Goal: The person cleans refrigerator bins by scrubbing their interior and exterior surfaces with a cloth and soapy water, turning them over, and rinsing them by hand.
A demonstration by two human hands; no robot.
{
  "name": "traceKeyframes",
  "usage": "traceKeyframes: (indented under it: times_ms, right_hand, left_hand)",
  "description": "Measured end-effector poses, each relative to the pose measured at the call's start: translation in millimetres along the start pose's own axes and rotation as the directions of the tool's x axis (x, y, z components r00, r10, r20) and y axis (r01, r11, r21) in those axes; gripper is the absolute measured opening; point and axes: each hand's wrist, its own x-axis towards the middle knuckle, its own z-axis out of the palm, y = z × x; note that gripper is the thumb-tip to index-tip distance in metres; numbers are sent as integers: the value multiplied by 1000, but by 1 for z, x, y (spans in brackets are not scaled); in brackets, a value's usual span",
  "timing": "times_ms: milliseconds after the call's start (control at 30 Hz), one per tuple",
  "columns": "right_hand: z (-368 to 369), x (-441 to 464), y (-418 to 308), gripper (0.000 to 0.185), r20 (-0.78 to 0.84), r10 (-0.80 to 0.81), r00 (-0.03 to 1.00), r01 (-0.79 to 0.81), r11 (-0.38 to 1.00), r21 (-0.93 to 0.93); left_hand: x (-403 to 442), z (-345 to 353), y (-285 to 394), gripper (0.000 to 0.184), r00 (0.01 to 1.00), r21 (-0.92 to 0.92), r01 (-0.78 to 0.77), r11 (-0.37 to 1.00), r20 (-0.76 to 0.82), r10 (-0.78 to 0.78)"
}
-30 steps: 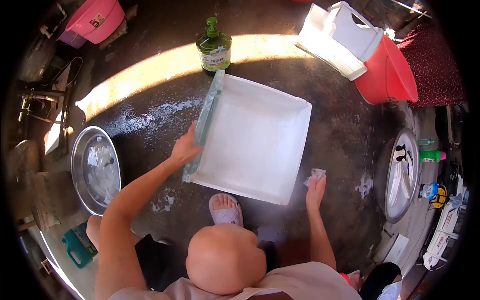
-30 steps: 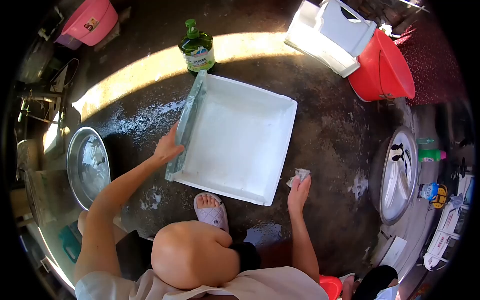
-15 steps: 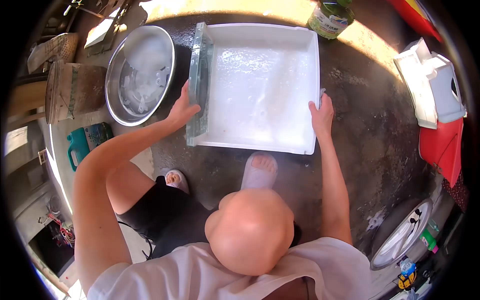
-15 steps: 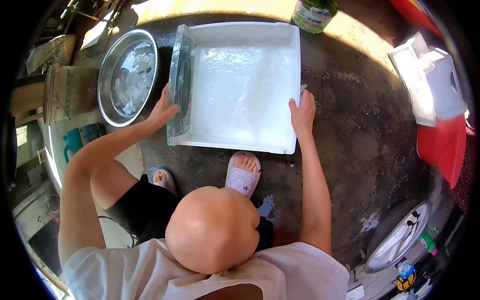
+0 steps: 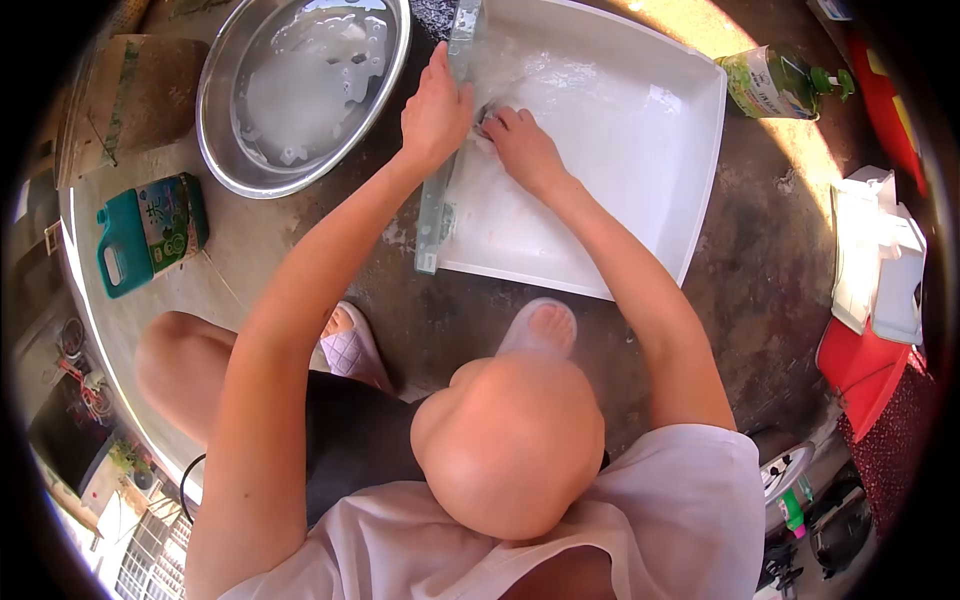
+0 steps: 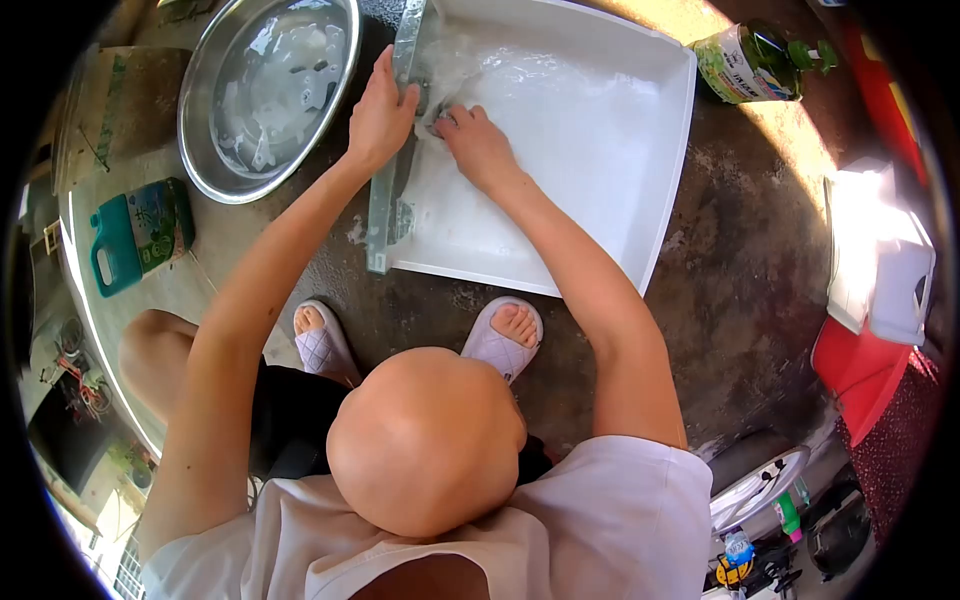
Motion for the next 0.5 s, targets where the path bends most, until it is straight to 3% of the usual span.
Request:
traceKeyframes:
  times_ms: [100, 133, 200, 233, 300, 367, 433, 500]
  right_hand:
    - [-4, -83, -38, 15, 176, -144, 974, 145, 989, 7]
    - [-33, -104, -34, 9, 266, -46, 963, 46, 999, 7]
    - [-80, -122, 10, 4, 197, 249, 948, -185, 938, -294]
    - [-98, -127, 38, 8, 202, 433, 879, -357, 876, -323]
    - [-107, -109, 81, 17, 160, 586, 794, -578, 810, -98]
    - [-80, -63, 75, 24, -34, 494, 869, -495, 865, -83]
    - [-43, -31, 35, 22, -63, 314, 947, -316, 948, -25]
    - [-15, -41, -19, 17, 220, 157, 963, -179, 980, 86]
  left_hand:
    - [1, 3, -11, 63, 1000, 27, -19, 999, -6, 19]
    - [0, 4, -8, 62, 1000, 26, -24, 999, -4, 24]
    - [0, 6, -8, 63, 998, -2, -64, 998, -26, 63]
    - [0, 6, -6, 63, 996, -15, -86, 996, -41, 85]
    - [-2, 5, -6, 62, 997, -31, -73, 997, -18, 73]
    - [-4, 5, -8, 61, 993, -18, -100, 995, -58, 99]
    - [-2, -4, 1, 63, 996, -14, -58, 998, -64, 57]
    - [0, -2, -1, 63, 996, -7, -54, 999, -66, 54]
